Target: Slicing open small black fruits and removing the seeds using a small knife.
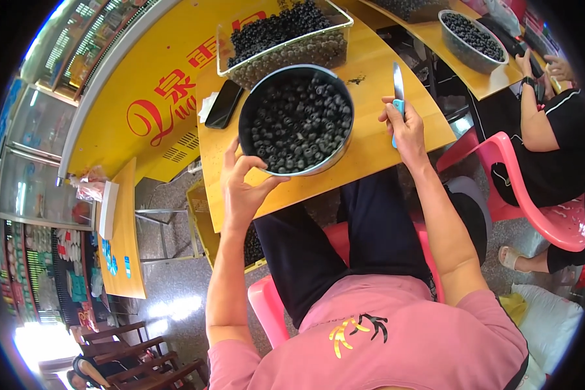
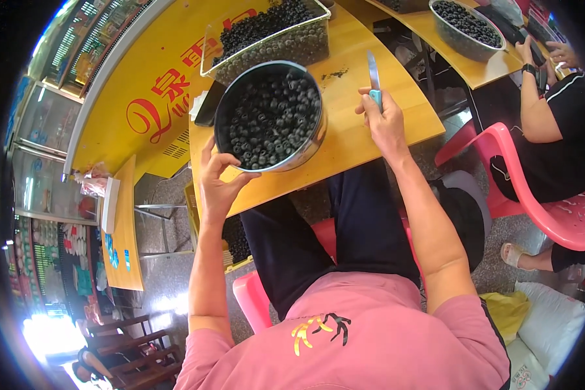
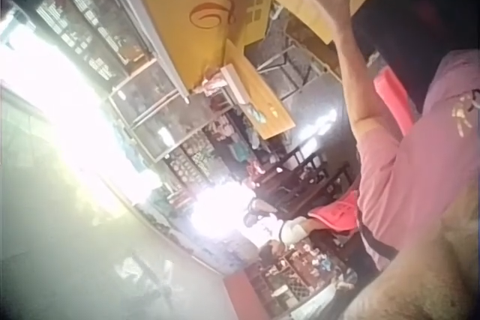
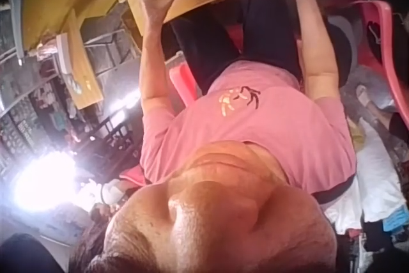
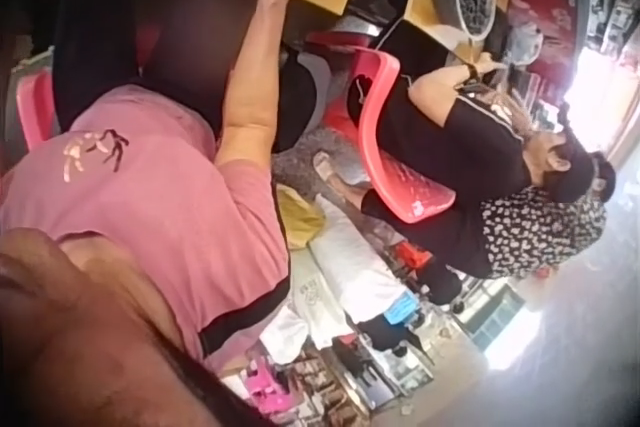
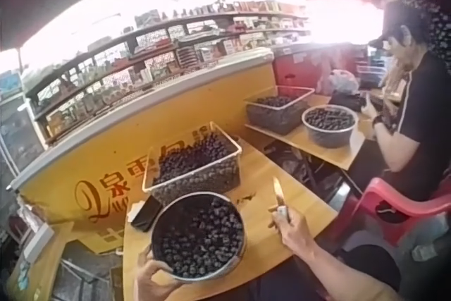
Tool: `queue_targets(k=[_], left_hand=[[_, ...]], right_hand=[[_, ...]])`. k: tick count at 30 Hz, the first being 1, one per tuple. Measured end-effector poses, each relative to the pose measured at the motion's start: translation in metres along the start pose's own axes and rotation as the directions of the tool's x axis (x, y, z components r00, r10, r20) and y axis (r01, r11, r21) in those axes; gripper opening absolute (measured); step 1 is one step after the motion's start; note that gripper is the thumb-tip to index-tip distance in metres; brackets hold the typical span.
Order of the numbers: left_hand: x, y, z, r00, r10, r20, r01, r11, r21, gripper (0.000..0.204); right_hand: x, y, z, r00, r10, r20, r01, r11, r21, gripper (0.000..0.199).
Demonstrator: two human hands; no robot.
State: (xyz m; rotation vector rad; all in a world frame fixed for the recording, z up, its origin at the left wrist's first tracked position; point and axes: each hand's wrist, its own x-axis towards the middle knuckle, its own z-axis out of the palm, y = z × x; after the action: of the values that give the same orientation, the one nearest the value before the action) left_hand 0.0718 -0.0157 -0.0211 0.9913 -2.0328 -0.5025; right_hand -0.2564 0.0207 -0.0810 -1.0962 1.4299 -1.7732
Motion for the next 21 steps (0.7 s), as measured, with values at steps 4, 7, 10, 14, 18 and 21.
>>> queue_targets(k=[4, 7, 10, 14, 18, 21], left_hand=[[0.000, 0.005, -0.016, 0.995, 0.037, 0.090, -0.050, 0.987, 0.151, 0.038], [-0.009, -0.009, 0.000, 0.986, -0.127, 0.105, 0.136, 0.987, -0.082, 0.036], [-0.012, -0.008, 0.008, 0.961, -0.218, 0.171, 0.252, 0.944, -0.212, 0.036], [0.005, 0.010, -0.005, 0.976, -0.167, 0.142, 0.168, 0.986, 0.009, 0.028], [0.050, 0.021, 0.006, 0.994, 0.051, 0.095, -0.064, 0.988, 0.144, 0.018], [0.074, 0.014, 0.036, 0.941, 0.021, 0.337, -0.078, 0.985, 0.157, 0.015]], right_hand=[[0.002, -0.003, 0.000, 1.000, -0.008, -0.027, 0.008, 1.000, 0.009, 0.021], [0.001, -0.007, -0.003, 1.000, 0.019, -0.011, -0.019, 1.000, 0.000, 0.024], [0.001, -0.006, 0.000, 1.000, 0.009, 0.003, -0.009, 1.000, -0.005, 0.024], [0.000, -0.007, -0.001, 1.000, 0.019, -0.001, -0.019, 1.000, 0.005, 0.023], [0.000, -0.009, -0.001, 1.000, 0.004, -0.003, -0.004, 1.000, -0.023, 0.022], [0.000, -0.006, -0.001, 1.000, 0.004, -0.001, -0.004, 1.000, -0.020, 0.022]])
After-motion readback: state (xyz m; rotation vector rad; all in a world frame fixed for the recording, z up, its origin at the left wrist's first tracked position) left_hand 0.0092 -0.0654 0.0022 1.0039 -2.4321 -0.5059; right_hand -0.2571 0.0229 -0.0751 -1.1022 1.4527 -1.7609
